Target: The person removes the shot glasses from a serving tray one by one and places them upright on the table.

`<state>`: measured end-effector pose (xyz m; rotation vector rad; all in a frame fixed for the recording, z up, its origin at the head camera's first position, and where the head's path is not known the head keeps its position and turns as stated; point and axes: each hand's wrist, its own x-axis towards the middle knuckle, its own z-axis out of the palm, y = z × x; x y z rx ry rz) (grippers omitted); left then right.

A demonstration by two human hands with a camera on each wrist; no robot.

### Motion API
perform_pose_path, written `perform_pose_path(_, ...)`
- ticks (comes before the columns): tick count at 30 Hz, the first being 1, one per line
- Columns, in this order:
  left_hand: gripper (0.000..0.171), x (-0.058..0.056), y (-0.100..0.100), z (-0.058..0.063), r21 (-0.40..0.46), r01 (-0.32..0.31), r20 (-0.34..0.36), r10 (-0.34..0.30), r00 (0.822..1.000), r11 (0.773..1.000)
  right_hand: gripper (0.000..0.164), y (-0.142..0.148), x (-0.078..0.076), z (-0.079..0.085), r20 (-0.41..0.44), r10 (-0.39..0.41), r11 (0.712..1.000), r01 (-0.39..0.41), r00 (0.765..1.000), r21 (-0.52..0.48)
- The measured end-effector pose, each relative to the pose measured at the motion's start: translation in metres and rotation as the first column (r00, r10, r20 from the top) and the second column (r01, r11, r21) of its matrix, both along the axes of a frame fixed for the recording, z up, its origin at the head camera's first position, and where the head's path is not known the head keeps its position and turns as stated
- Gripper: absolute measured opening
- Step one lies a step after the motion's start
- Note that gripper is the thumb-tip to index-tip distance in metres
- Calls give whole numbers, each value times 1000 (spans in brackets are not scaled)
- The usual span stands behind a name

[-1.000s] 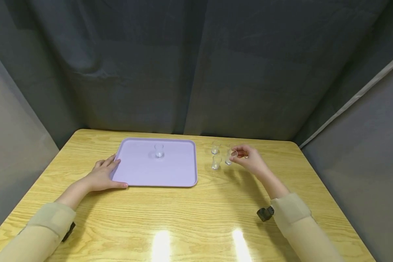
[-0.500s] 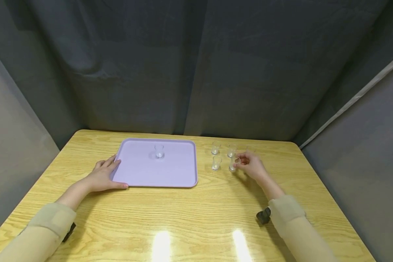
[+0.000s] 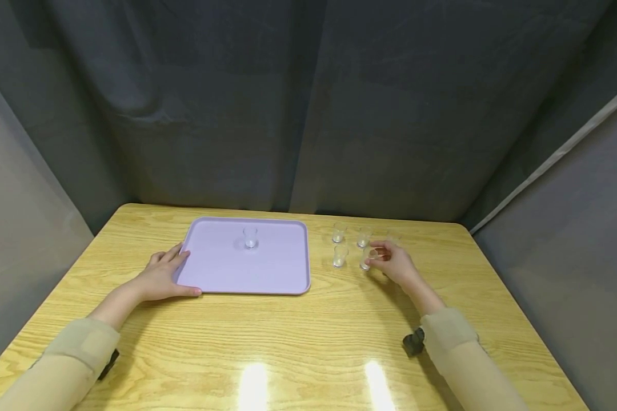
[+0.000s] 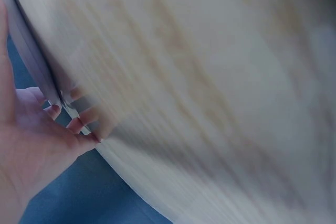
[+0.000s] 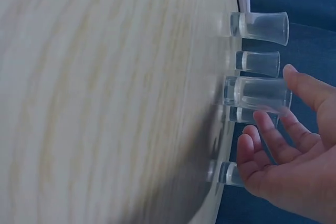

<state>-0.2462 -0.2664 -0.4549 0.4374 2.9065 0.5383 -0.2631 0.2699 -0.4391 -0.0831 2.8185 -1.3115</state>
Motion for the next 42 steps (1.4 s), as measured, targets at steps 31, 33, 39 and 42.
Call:
perform_pose_path(31, 119, -1, -1, -1, 6, 4, -18, -4, 1000, 1000, 54, -47, 17, 70, -119, 79, 997, -79, 990, 5)
perform_pose_path(33, 119, -1, -1, -2, 4, 4, -20, -4, 1000, 1000, 52, -54, 16, 73, -124, 91, 995, -95, 988, -20)
perform_pose_path(39, 119, -1, -1, -2, 9, 5, -20, -5, 1000, 1000, 49, -79, 11, 79, -119, 109, 991, -118, 987, -71)
perform_pose_path(42, 119, -1, -1, -2, 10, 6, -20, -6, 1000, 1000, 48, -92, 8, 80, -139, 124, 988, -135, 982, -73)
